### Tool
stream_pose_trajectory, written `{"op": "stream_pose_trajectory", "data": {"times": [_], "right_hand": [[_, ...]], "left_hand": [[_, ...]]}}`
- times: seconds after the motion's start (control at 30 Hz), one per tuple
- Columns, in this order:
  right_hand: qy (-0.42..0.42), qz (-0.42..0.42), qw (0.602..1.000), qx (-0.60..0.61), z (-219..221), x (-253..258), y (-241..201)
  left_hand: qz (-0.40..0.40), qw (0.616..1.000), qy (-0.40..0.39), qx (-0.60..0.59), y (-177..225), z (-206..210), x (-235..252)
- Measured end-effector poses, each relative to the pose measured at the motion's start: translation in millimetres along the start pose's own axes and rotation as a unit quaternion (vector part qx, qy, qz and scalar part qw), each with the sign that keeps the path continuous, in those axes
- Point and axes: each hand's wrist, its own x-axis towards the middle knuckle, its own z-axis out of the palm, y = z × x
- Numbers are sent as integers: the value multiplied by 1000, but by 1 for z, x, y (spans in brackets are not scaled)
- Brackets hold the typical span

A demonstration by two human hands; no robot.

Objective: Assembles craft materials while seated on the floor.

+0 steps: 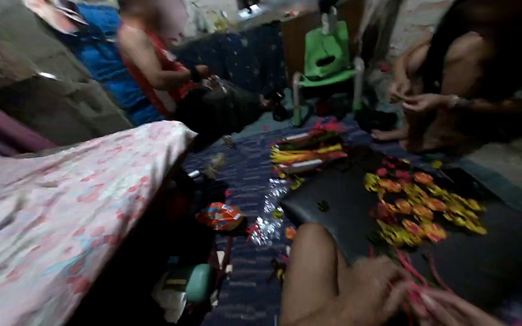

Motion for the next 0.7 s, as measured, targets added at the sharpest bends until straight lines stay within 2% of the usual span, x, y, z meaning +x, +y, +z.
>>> {"op": "stream_pose_trajectory", "data": {"times": [0.1,0.2,0.27,0.37,0.43,0.47,0.53,0.63,0.7], "right_hand": [[70,64,995,1,19,2,-9],[57,137,988,-52,24,9,-20],[29,116,988,-98,22,6,-16],[29,2,981,-189,15,5,-1],[44,-46,969,-238,13,5,3],[55,-65,963,-255,11,7,4],[66,-79,960,-262,8,12,8],[45,-43,964,-257,4,14,7],[42,-32,964,-261,4,14,5]], "left_hand": [[93,986,51,126,-9,3,-5],[177,964,81,183,-31,2,-8],[160,973,56,160,-35,3,-7],[0,1000,5,21,-38,5,0],[-86,994,-21,-65,-40,4,3],[-90,993,-26,-78,-40,4,6],[-39,997,-33,-52,-43,5,12],[46,997,-37,44,-53,6,16],[55,997,-47,42,-58,4,18]]}}
